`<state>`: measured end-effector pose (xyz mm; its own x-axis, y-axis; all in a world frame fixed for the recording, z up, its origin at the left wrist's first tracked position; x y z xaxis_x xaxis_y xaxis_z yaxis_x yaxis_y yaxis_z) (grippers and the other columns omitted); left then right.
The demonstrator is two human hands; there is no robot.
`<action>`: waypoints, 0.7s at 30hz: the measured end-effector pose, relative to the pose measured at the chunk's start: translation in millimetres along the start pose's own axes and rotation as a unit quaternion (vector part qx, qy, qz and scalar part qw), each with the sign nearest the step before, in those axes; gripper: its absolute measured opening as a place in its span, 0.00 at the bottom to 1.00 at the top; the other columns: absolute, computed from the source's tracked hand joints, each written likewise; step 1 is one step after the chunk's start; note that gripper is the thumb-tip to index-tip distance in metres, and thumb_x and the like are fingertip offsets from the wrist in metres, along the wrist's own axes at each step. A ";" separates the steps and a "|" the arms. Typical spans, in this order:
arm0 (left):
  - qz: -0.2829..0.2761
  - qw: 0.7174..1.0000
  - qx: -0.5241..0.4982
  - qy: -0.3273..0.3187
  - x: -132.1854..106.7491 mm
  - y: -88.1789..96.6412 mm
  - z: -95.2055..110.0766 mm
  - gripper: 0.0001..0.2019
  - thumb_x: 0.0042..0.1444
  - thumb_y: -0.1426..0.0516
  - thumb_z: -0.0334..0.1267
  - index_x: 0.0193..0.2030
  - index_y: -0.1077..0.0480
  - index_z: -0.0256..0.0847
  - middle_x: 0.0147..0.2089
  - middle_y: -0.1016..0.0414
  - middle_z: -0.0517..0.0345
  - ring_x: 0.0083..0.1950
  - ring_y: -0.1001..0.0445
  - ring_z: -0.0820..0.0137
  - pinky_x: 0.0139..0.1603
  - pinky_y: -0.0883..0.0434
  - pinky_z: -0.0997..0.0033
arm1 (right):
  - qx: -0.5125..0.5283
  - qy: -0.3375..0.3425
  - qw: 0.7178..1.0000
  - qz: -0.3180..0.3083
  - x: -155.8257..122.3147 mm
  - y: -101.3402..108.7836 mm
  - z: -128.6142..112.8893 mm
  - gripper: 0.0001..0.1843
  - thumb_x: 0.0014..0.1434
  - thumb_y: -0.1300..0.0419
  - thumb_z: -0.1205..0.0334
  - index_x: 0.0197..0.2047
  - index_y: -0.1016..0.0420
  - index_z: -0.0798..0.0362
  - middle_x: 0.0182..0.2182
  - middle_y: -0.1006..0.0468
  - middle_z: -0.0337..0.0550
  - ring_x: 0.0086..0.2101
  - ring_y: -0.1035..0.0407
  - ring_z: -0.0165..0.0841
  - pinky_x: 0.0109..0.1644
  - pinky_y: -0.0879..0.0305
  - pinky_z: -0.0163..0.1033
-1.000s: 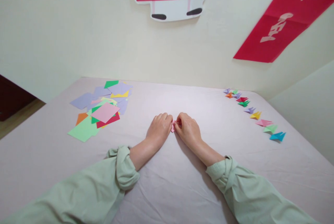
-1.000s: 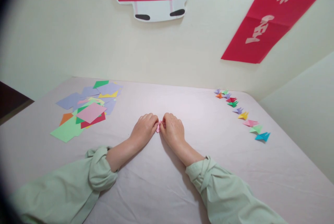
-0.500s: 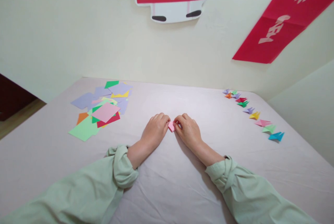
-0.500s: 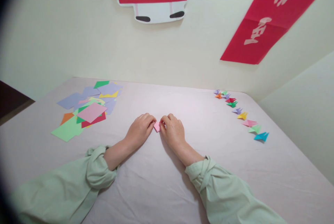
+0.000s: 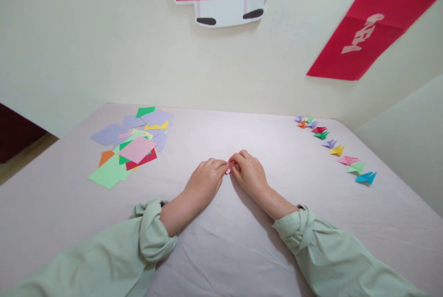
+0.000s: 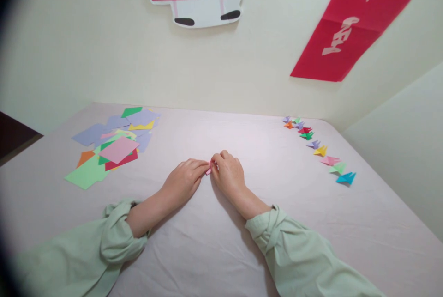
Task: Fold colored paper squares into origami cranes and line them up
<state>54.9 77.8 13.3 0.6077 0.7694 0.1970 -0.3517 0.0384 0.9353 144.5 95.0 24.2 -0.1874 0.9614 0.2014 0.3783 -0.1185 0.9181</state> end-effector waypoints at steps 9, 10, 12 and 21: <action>-0.011 1.000 0.004 0.020 1.5 -1.4 -0.3 0.14 0.60 0.51 0.27 0.51 0.32 0.41 0.51 0.27 0.53 0.53 0.32 0.64 0.53 0.33 0.62 | 0.158 -0.010 0.987 0.001 -8.9 6.9 30.0 0.15 0.61 0.49 0.72 0.47 0.25 0.52 0.38 0.28 0.42 0.36 0.31 0.30 0.43 0.38 0.35; -0.013 1.000 0.004 0.023 2.0 -1.3 -0.3 0.14 0.61 0.51 0.27 0.50 0.32 0.41 0.51 0.27 0.53 0.53 0.32 0.64 0.53 0.33 0.62 | 0.153 -0.001 0.988 -0.009 -9.8 6.1 28.0 0.16 0.60 0.49 0.73 0.46 0.24 0.51 0.38 0.28 0.41 0.36 0.32 0.30 0.42 0.38 0.34; -0.016 0.999 0.004 0.028 2.9 -0.5 -0.2 0.13 0.61 0.51 0.28 0.49 0.32 0.41 0.50 0.27 0.52 0.53 0.32 0.64 0.53 0.33 0.62 | 0.126 0.020 0.991 -0.026 -12.1 4.6 21.4 0.17 0.60 0.48 0.74 0.45 0.23 0.49 0.38 0.28 0.41 0.36 0.32 0.29 0.41 0.38 0.34; -0.022 0.999 0.002 0.032 2.9 0.8 1.6 0.12 0.62 0.51 0.28 0.48 0.31 0.41 0.50 0.27 0.53 0.54 0.32 0.64 0.54 0.34 0.62 | -0.103 0.095 0.989 -0.039 -31.5 3.0 2.5 0.19 0.64 0.47 0.70 0.54 0.27 0.46 0.45 0.26 0.47 0.40 0.34 0.36 0.43 0.40 0.39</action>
<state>57.5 79.1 15.0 0.5763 0.8058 0.1361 -0.3224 0.0711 0.9439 153.9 65.0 19.7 -0.3842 0.9077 0.1690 0.1667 -0.1119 0.9797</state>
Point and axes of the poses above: each hand's wrist, its own x-axis towards the middle knuckle, its own y-axis out of the back of the hand, z = x × y, the point moved 10 cm from there along x, towards the middle knuckle
